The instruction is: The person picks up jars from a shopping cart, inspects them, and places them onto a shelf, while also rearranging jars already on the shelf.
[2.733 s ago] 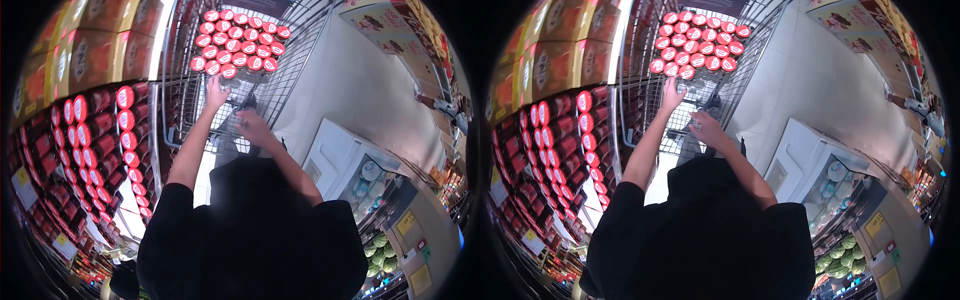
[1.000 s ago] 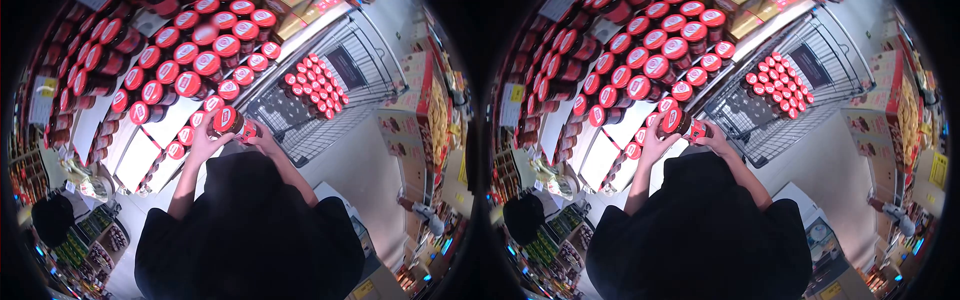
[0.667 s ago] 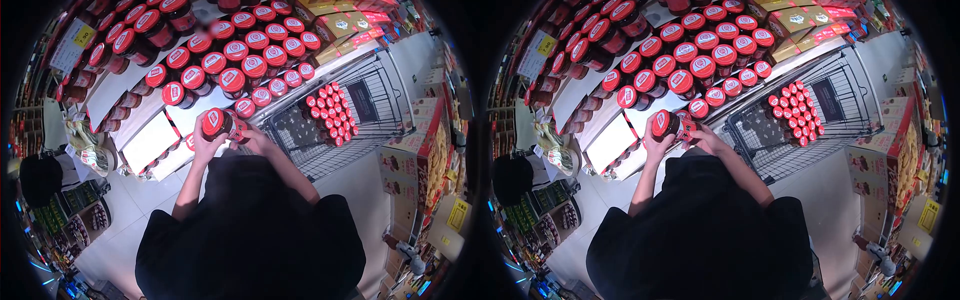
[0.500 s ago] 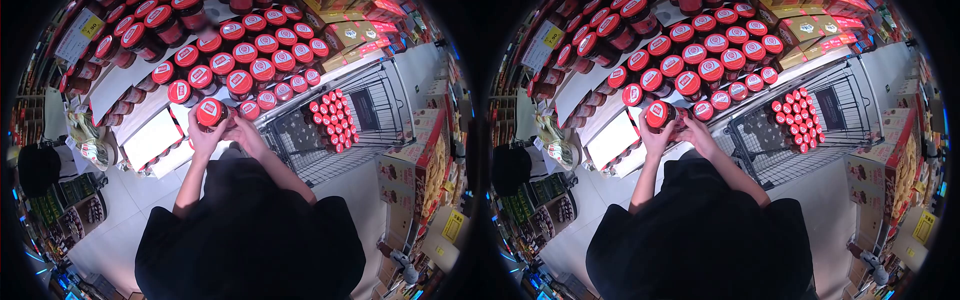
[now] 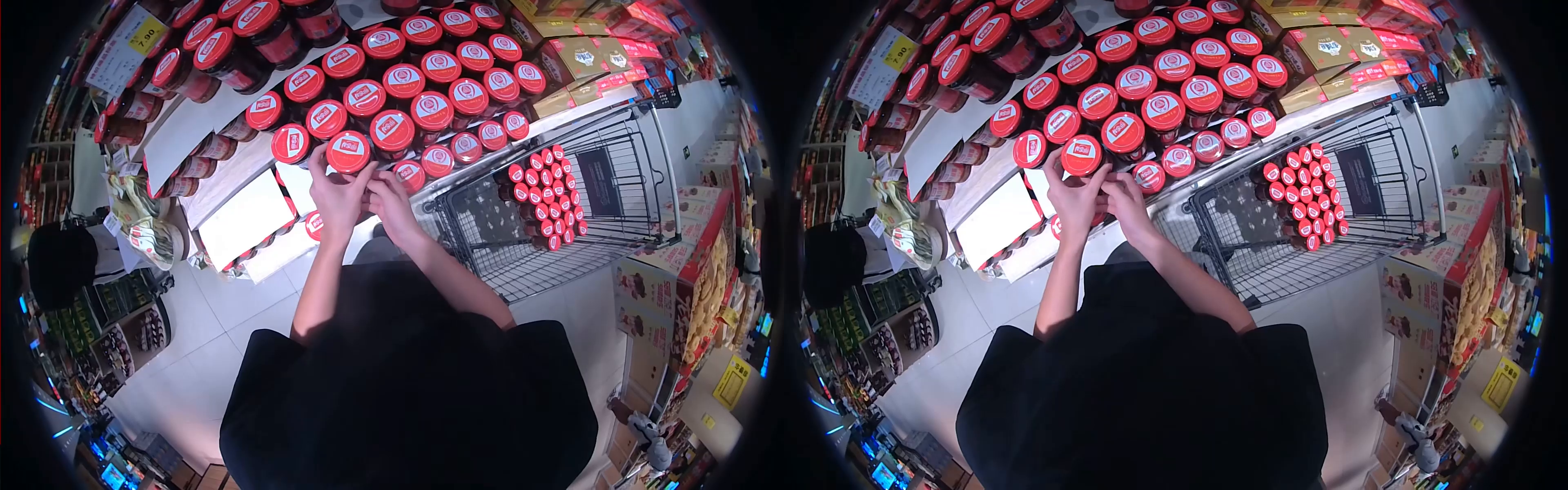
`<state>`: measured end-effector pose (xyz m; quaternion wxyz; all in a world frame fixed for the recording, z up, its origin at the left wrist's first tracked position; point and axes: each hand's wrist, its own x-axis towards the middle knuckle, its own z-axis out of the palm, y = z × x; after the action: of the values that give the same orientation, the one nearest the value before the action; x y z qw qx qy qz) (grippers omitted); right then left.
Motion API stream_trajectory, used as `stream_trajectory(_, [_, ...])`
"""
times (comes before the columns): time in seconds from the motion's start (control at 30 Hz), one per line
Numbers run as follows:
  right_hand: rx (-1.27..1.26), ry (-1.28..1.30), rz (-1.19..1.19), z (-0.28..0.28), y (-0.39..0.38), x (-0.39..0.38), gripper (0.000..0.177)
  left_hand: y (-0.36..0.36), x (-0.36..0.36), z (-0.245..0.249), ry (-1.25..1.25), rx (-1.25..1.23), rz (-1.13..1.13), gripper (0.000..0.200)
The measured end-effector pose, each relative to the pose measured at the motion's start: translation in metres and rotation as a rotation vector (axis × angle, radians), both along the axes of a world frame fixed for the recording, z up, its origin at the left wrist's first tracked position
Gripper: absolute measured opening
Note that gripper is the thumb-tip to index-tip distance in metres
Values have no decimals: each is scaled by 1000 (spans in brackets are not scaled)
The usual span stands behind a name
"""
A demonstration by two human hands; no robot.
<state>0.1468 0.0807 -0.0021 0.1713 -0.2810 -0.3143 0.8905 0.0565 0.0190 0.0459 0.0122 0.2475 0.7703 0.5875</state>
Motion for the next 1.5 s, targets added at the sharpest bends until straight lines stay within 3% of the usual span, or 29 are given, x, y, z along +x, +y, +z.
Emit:
stream_trajectory(0.07, [42,32,42,-2,1,-2,25,1,3,14,-128,-64,-2,77])
stream_trajectory(0.2, [101,18,26,7,3,-3,33,0,3,7,-54,-70,12,77])
stream_trajectory(0.27, [337,-124,104,2,5,-2,33,0,5,-4,-39,-63,12,76])
stream_trajectory(0.67, [369,-112,60,7,8,1,39,2,7,-15,-117,-68,29,77])
stream_trajectory(0.93, [423,-74,40,-7,7,15,45,8,9,-17,16,-60,42,83])
stream_trajectory(1.07, [403,-49,59,-17,2,48,46,-5,22,-15,-181,48,-91,87])
stream_trajectory(1.13, [416,-49,109,-30,6,76,43,-14,36,-16,-199,158,18,74])
stream_trajectory(1.27, [370,-60,19,-47,7,132,38,-33,64,-32,-10,323,-127,53])
stream_trajectory(1.37, [330,-55,-62,-49,8,165,35,-26,85,-53,-96,337,-376,48])
stream_trajectory(1.5, [356,-135,-184,-55,12,203,30,15,119,-72,-242,136,-616,38])
